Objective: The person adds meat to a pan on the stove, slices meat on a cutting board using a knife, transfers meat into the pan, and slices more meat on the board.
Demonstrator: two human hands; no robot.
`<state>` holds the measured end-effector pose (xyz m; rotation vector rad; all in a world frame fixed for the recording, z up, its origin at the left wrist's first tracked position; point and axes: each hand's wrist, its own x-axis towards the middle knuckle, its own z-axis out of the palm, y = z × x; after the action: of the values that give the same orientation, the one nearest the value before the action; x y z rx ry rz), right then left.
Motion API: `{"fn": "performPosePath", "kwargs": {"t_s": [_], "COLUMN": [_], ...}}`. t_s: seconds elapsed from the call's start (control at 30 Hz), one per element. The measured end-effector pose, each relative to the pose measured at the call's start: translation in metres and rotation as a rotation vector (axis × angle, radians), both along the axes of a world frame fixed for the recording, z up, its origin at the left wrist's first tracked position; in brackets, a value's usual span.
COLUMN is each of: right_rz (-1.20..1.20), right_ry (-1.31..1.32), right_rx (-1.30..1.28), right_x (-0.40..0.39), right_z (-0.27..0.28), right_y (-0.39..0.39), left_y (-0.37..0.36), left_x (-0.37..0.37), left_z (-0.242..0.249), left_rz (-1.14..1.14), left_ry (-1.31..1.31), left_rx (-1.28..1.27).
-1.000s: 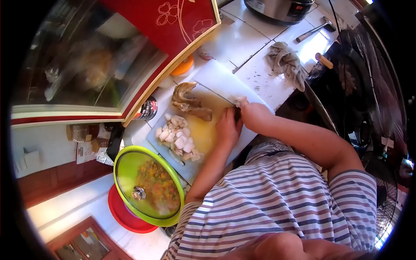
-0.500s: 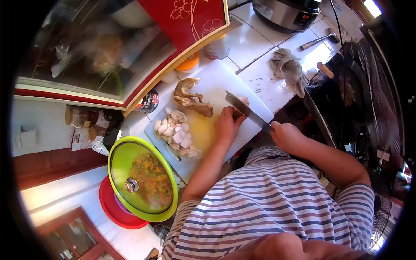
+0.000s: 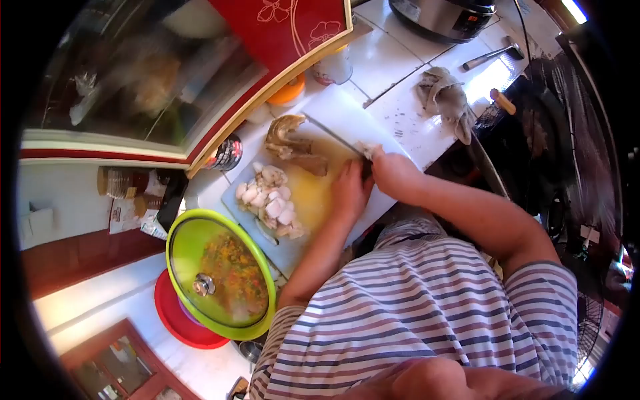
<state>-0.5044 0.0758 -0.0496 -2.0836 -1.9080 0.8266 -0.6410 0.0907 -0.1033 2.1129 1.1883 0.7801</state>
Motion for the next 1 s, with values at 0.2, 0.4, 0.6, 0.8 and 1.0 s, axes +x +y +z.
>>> {"fn": "performPosePath", "kwargs": {"t_s": [0.2,0.4,0.6,0.8,1.0], "right_rz": [0.007,0.096,0.046,0.066,-0.024], "right_ry": [0.108,0.014,0.014,0.014,0.005], "right_rx": [-0.078,-0.148,-0.228,-0.192,-0.007], "right_x": [0.03,0.049,0.043,0.025,0.003], "right_z": [0.025,0.059,0.056,0.035,-0.004], "right_y": [-0.008,-0.066,-0.067,-0.032,0.004], "left_y": [0.0,0.0,-0.001,0.003,-0.002], "left_x": [0.003,0.005,0.002,0.003,0.003], "left_z": [-0.001,0.002,0.005,0.005,-0.006], "left_rz": [0.071,0.091,0.054,0.026,-0.004], "left_ry": [0.055,0.114,0.103,0.125,0.031], "left_rx": [-0.143,-0.168,-0.146,-0.149,0.002]}}
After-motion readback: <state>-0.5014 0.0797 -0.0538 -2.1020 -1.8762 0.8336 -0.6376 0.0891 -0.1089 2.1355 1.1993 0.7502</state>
